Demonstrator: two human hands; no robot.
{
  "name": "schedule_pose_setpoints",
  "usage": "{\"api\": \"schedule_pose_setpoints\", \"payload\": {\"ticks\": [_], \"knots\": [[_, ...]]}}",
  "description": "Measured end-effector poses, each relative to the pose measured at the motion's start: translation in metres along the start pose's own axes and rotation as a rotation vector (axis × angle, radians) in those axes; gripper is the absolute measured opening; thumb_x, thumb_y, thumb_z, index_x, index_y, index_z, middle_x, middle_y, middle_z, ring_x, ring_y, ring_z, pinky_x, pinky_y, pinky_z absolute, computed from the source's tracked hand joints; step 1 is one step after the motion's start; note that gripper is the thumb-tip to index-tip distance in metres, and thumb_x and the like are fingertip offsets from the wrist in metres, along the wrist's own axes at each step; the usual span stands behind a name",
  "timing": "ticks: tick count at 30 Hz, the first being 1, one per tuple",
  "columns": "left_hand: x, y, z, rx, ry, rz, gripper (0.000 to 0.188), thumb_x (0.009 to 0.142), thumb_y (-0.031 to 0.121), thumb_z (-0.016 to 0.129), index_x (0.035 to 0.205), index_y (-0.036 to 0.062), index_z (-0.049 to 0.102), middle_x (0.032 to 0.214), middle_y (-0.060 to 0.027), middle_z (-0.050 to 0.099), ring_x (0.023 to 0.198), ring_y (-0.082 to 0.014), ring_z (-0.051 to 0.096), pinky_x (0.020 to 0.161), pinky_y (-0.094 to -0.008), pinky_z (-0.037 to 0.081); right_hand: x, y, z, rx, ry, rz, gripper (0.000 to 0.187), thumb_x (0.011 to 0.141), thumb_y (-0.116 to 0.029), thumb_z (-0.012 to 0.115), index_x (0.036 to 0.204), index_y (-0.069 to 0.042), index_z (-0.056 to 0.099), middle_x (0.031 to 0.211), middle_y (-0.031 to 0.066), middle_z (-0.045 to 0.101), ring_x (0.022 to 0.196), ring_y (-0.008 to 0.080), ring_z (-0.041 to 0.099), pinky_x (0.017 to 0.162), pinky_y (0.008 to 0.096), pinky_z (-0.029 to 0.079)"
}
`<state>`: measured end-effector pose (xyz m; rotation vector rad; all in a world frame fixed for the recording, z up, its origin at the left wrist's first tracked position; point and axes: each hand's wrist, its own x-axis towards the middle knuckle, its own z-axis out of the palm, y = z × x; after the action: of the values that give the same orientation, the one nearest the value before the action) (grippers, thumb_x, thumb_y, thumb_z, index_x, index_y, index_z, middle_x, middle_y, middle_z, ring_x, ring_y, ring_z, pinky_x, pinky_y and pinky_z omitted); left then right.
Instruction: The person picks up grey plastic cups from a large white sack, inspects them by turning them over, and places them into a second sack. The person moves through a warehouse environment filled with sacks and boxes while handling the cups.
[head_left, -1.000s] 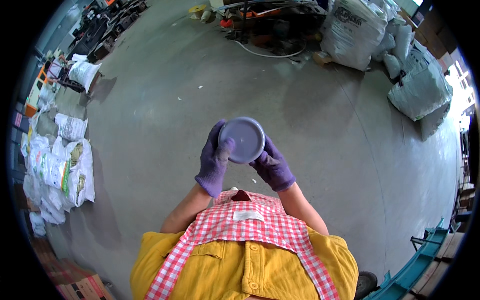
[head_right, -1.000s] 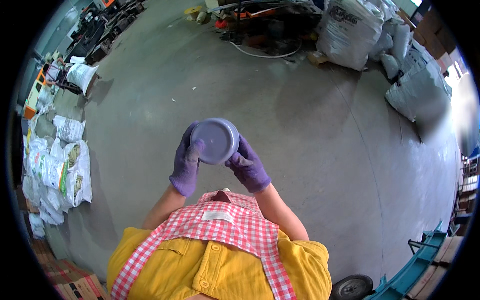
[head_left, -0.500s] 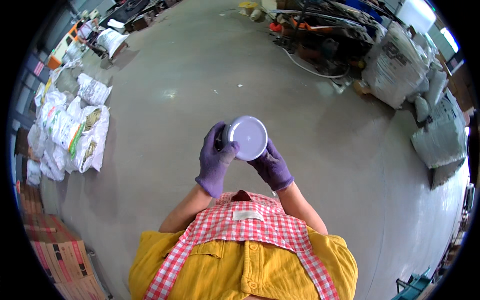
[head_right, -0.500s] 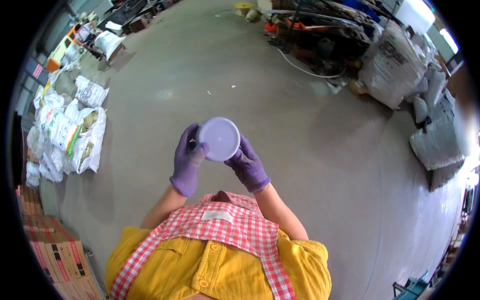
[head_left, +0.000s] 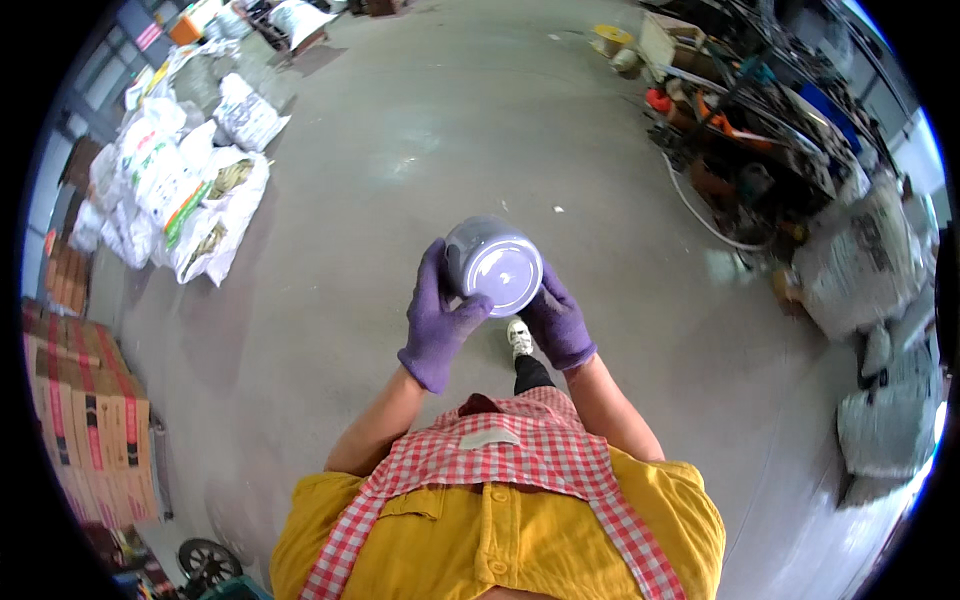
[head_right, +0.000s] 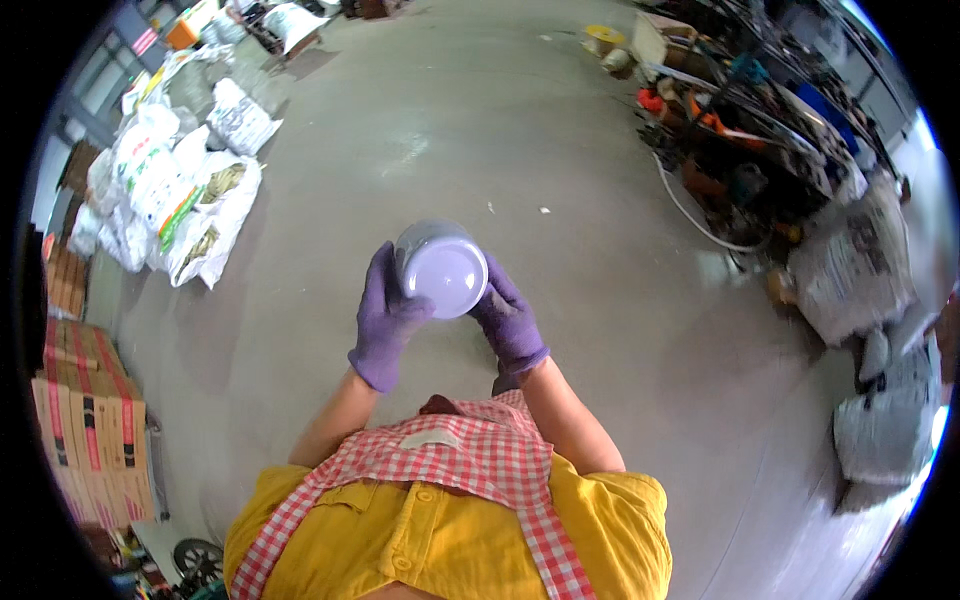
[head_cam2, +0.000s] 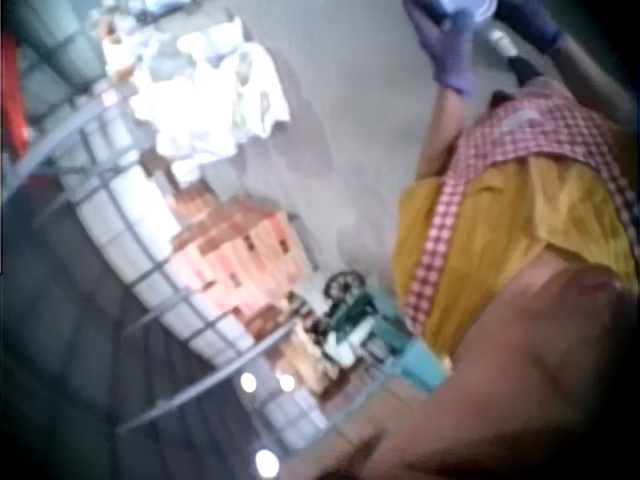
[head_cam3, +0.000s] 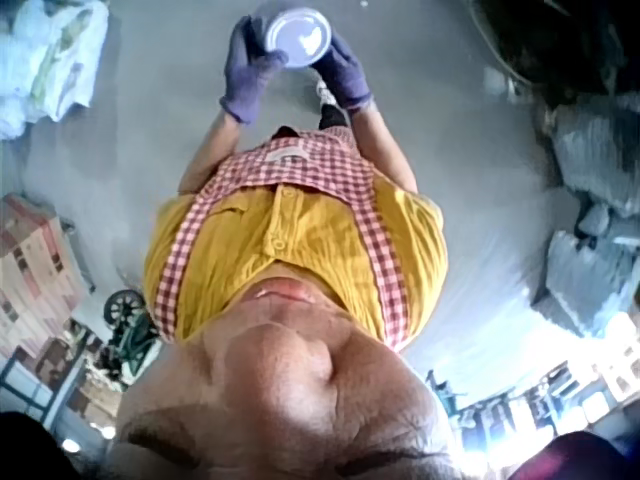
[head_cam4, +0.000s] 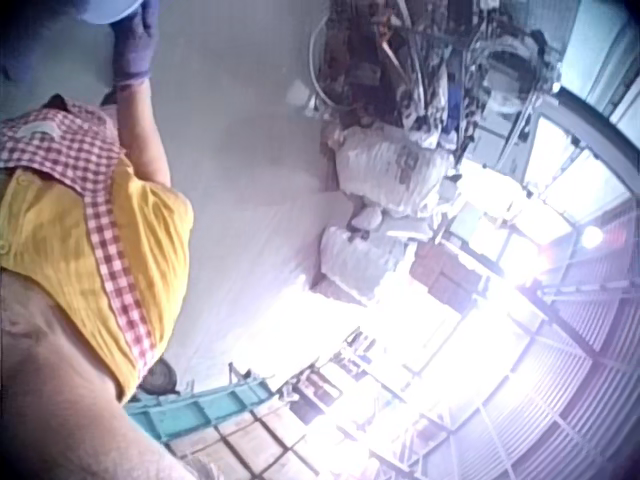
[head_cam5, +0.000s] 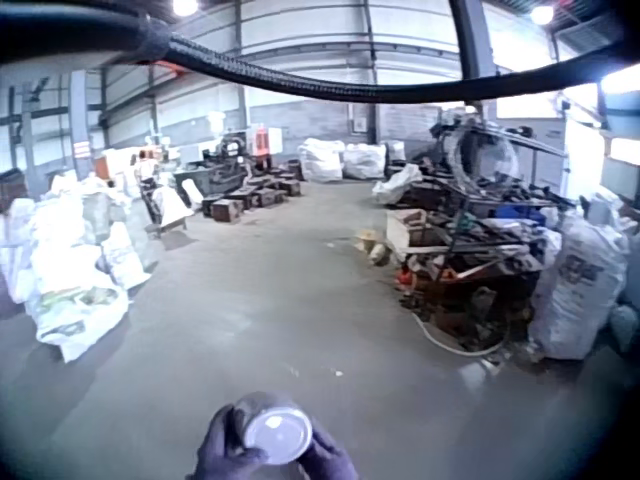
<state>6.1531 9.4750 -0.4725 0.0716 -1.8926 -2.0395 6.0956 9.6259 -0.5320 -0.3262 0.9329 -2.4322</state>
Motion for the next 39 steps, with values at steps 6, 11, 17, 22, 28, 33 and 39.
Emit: {"api": "schedule_pose_setpoints", "payload": {"ticks": [6, 11, 17, 22, 28, 33, 39], "knots": [[0.120, 0.017, -0.038, 0.105, 0.138, 0.063, 0.085, 0.066, 0.000, 0.065, 0.133, -0.0006, 0.012, 0.127, -0.0155, 0.031, 0.118, -0.0231, 0.035, 0.097, -0.0338, 0.035, 0.152, -0.019, 0.021, -0.037, -0.156, 0.055, 0.047, 0.089, -0.022, 0.048, 0.131, -0.006, 0.033, 0.125, 0.0065, 0.043, 0.112, 0.0194, 0.044, 0.091, 0.0337, 0.040], [0.206, 0.033, -0.070, 0.251, 0.436, 0.108, 0.087, 0.064, -0.001, 0.066, 0.134, 0.0041, 0.015, 0.128, -0.0143, 0.030, 0.118, -0.0240, 0.035, 0.097, -0.0342, 0.035, 0.258, -0.015, 0.051, -0.130, -0.265, 0.137, 0.051, 0.087, -0.024, 0.051, 0.131, -0.006, 0.032, 0.122, 0.0062, 0.045, 0.108, 0.0177, 0.046, 0.088, 0.0307, 0.040], [0.284, 0.005, -0.117, 0.979, 0.539, 0.369, 0.088, 0.056, 0.015, 0.075, 0.129, 0.0034, 0.027, 0.115, -0.0181, 0.040, 0.106, -0.0318, 0.043, 0.086, -0.0416, 0.039, 0.365, 0.004, 0.082, -0.292, -0.263, 0.165, 0.053, 0.083, -0.026, 0.057, 0.126, -0.003, 0.035, 0.109, 0.0052, 0.049, 0.093, 0.0127, 0.048, 0.076, 0.0264, 0.043], [0.360, -0.032, -0.153, 1.061, 0.489, 0.362, 0.092, 0.056, 0.018, 0.077, 0.128, 0.0008, 0.024, 0.114, -0.0197, 0.041, 0.102, -0.0326, 0.044, 0.083, -0.0401, 0.039, 0.468, 0.029, 0.067, -0.175, -0.259, 0.290, 0.062, 0.076, -0.035, 0.065, 0.121, -0.004, 0.037, 0.112, 0.0083, 0.048, 0.100, 0.0202, 0.050, 0.081, 0.0345, 0.046], [0.498, -0.045, -0.213, 0.407, 0.384, 0.243, 0.063, 0.064, 0.016, 0.072, 0.115, -0.0006, 0.040, 0.094, -0.0108, 0.053, 0.080, -0.0176, 0.052, 0.069, -0.0299, 0.045, 0.604, 0.017, 0.066, -0.137, -0.290, 0.286, 0.061, 0.073, -0.031, 0.069, 0.117, -0.003, 0.039, 0.111, 0.0096, 0.048, 0.102, 0.0220, 0.050, 0.082, 0.0372, 0.046], [0.596, -0.038, -0.251, 0.064, 0.239, -0.154, 0.028, 0.070, 0.010, 0.068, 0.093, 0.0020, 0.054, 0.073, 0.0010, 0.055, 0.065, -0.0064, 0.049, 0.061, -0.0222, 0.044, 0.703, 0.024, 0.057, -0.139, -0.333, 0.280, 0.059, 0.073, -0.028, 0.070, 0.117, -0.004, 0.039, 0.111, 0.0094, 0.049, 0.101, 0.0221, 0.050, 0.082, 0.0381, 0.047], [0.693, -0.085, -0.303, 0.187, 0.276, -0.138, 0.021, 0.073, 0.008, 0.066, 0.088, 0.0017, 0.054, 0.076, -0.0016, 0.058, 0.069, -0.0068, 0.052, 0.063, -0.0236, 0.046, 0.822, 0.048, 0.061, -0.055, -0.299, 0.440, 0.046, 0.077, -0.019, 0.064, 0.115, -0.005, 0.042, 0.110, 0.0087, 0.050, 0.100, 0.0243, 0.051, 0.082, 0.0403, 0.046]]}}
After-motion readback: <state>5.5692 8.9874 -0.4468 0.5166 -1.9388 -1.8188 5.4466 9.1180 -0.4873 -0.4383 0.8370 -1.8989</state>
